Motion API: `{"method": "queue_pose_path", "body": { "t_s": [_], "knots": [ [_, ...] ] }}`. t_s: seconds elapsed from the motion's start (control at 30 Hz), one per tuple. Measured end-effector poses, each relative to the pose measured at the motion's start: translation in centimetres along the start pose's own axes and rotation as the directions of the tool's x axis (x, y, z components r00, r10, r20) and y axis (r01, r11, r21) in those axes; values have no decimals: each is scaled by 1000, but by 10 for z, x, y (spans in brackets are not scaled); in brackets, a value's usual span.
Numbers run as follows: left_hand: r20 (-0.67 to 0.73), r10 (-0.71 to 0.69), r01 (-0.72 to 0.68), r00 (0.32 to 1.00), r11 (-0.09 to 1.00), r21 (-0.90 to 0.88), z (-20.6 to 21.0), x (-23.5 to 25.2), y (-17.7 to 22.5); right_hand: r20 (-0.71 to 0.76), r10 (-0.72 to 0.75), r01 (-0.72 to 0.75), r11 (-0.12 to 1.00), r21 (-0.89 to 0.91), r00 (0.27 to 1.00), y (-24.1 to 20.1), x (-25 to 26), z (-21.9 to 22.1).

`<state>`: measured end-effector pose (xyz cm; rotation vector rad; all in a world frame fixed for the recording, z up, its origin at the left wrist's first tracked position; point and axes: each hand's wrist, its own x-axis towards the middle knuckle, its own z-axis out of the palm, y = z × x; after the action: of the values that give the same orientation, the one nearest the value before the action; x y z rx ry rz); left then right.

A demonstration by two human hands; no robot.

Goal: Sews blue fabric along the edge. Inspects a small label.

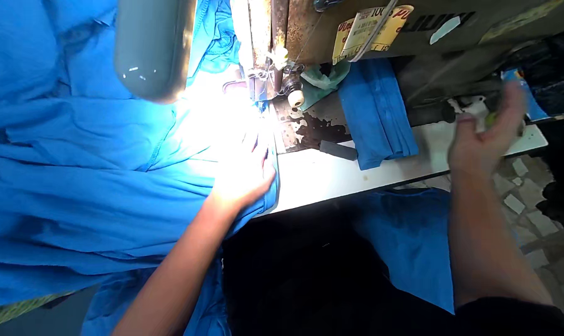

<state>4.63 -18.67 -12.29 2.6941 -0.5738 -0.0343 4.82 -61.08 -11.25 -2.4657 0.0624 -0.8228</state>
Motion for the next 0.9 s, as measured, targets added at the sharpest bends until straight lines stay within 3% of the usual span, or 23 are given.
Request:
{"method": "queue_pose_path", "body": {
  "t_s": [0.1,0.17,0.23,0.33,0.47,0.53,0.6,0.73,0.9],
  "knots": [
    [-243,127,-110,962,990,84,15,-51,14,-222,-109,157,965,211,969,-30,-8,-24],
    [-349,179,-150,920,982,111,25,-67,20,-216,-259,316,900,300,941,-77,-17,-27],
    [-399,198,-171,896,980,101,27,-65,29,-32,-452,435,834,338,891,-128,-24,-12],
    [-405,228,-207,886,974,95,24,-50,45,132,-624,518,732,442,770,-180,-20,56],
    [-417,218,-196,883,976,96,37,-45,54,605,-449,394,889,232,658,-202,2,130],
    [-424,191,-176,885,981,75,42,-49,53,706,-412,436,885,162,575,-202,5,148],
    [-439,171,-167,882,985,46,44,-53,52,685,-475,479,853,205,553,-198,-7,146],
    [-455,162,-177,876,984,9,44,-56,51,430,-702,578,712,398,568,-175,-52,121],
    [-421,174,-187,890,982,12,41,-54,51,343,-754,641,657,397,560,-169,-74,110]
  ]
}}
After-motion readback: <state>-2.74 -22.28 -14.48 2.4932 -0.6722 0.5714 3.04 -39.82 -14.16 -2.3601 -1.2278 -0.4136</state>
